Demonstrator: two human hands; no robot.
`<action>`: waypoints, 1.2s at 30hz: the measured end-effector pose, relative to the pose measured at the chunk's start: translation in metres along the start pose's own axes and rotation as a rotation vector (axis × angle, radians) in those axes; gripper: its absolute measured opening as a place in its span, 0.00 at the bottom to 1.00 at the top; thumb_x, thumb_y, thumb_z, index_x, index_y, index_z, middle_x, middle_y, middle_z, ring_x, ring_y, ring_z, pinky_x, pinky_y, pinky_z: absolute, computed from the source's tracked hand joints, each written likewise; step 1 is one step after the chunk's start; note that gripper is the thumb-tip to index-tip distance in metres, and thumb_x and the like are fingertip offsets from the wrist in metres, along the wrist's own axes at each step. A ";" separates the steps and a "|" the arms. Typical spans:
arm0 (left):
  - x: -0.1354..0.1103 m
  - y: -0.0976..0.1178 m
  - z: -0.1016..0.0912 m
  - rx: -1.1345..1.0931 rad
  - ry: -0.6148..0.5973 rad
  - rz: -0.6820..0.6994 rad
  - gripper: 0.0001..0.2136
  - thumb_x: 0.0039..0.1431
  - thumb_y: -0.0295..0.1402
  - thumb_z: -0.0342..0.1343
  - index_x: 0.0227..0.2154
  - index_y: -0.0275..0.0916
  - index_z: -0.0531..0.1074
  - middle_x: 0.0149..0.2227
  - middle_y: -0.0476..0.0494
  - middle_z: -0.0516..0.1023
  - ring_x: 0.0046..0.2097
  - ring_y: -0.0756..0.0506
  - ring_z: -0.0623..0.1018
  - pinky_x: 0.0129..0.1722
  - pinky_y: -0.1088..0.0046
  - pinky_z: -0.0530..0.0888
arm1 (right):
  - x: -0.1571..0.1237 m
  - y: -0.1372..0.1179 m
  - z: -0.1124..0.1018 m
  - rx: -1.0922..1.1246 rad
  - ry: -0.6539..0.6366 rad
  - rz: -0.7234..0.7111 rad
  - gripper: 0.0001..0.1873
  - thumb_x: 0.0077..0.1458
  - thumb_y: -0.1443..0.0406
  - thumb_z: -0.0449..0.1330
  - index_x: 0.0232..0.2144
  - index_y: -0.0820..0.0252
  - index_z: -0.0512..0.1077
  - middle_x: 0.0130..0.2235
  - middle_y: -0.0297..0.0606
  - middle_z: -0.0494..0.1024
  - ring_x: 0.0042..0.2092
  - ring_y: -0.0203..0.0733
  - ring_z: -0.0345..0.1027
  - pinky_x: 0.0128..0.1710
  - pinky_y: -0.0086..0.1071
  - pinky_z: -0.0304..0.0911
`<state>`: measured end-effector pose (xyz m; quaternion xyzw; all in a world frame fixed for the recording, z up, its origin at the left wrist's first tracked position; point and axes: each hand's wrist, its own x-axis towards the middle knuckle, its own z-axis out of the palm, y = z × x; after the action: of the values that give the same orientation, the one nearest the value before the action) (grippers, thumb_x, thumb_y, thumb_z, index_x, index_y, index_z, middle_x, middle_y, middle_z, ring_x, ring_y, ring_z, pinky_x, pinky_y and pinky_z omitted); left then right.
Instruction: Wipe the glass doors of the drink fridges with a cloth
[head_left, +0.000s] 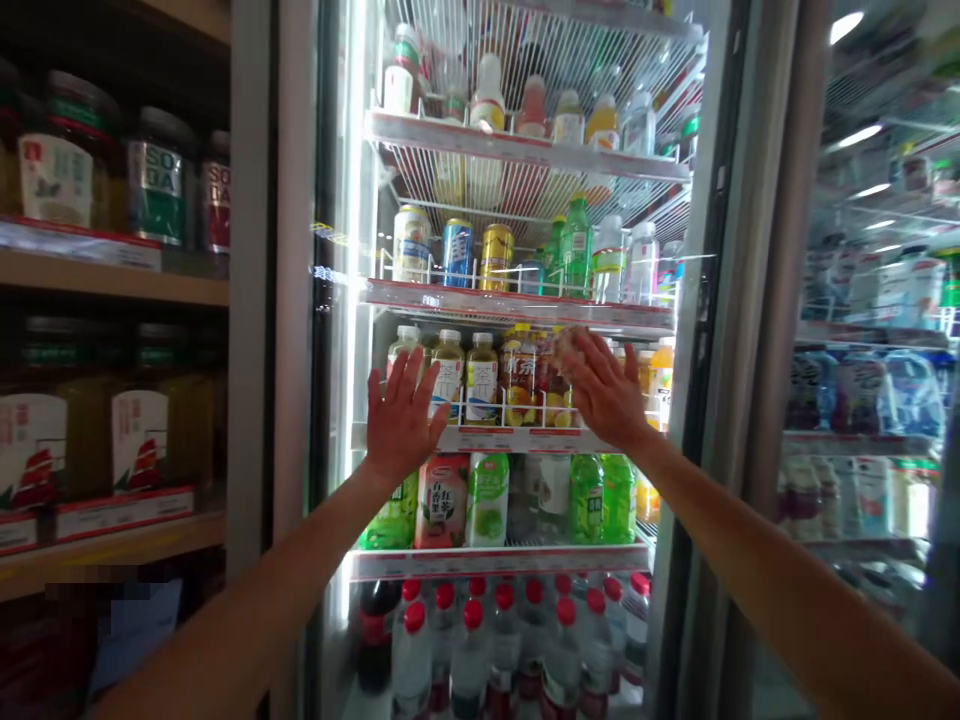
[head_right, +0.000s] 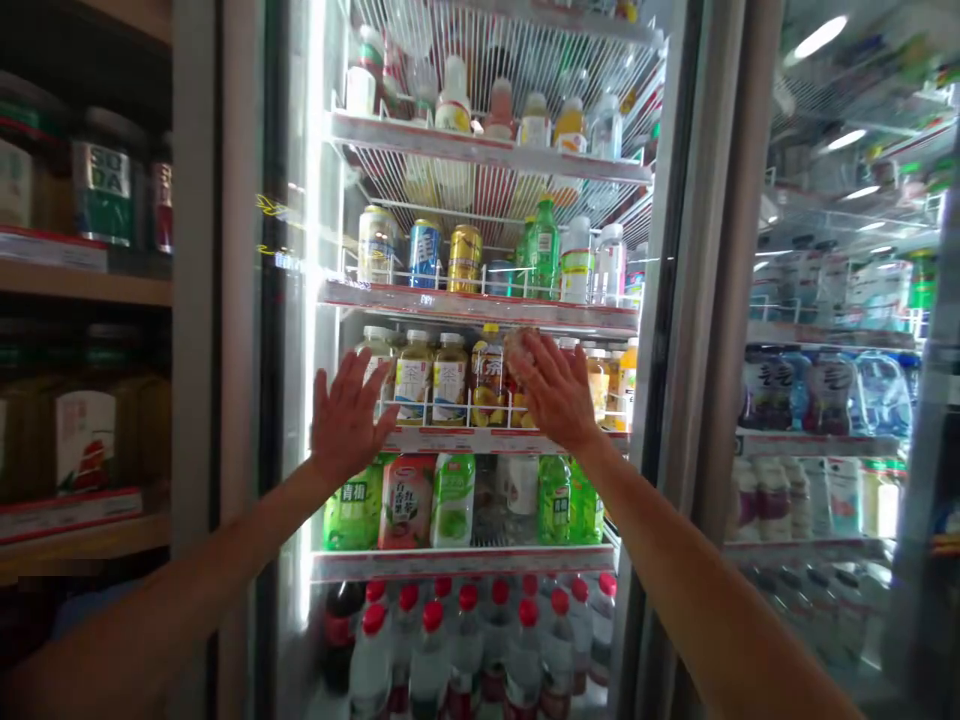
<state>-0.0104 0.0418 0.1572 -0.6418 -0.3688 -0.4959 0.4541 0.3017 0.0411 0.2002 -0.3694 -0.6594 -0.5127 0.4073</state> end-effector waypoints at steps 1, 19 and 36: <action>0.003 -0.003 -0.002 -0.002 -0.005 -0.015 0.25 0.61 0.41 0.46 0.60 0.40 0.55 0.64 0.36 0.55 0.66 0.40 0.50 0.64 0.53 0.45 | 0.001 0.006 0.000 -0.006 0.038 0.053 0.28 0.57 0.64 0.46 0.61 0.51 0.54 0.64 0.40 0.56 0.65 0.46 0.47 0.62 0.53 0.38; 0.027 -0.026 -0.001 -0.003 0.043 -0.150 0.26 0.63 0.42 0.42 0.62 0.41 0.51 0.65 0.36 0.50 0.67 0.39 0.48 0.63 0.51 0.44 | 0.036 -0.008 0.005 -0.049 0.180 0.347 0.33 0.58 0.66 0.45 0.65 0.52 0.42 0.65 0.44 0.51 0.65 0.52 0.46 0.59 0.56 0.45; 0.003 -0.074 -0.020 0.090 0.023 -0.099 0.29 0.63 0.42 0.41 0.64 0.40 0.43 0.64 0.34 0.53 0.65 0.38 0.54 0.62 0.50 0.47 | 0.060 -0.092 0.012 0.082 -0.093 -0.403 0.34 0.55 0.68 0.50 0.63 0.49 0.47 0.65 0.35 0.53 0.67 0.45 0.38 0.64 0.53 0.34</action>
<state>-0.0845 0.0461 0.1782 -0.5958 -0.4169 -0.5081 0.4615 0.1927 0.0387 0.2185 -0.2365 -0.7583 -0.5389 0.2804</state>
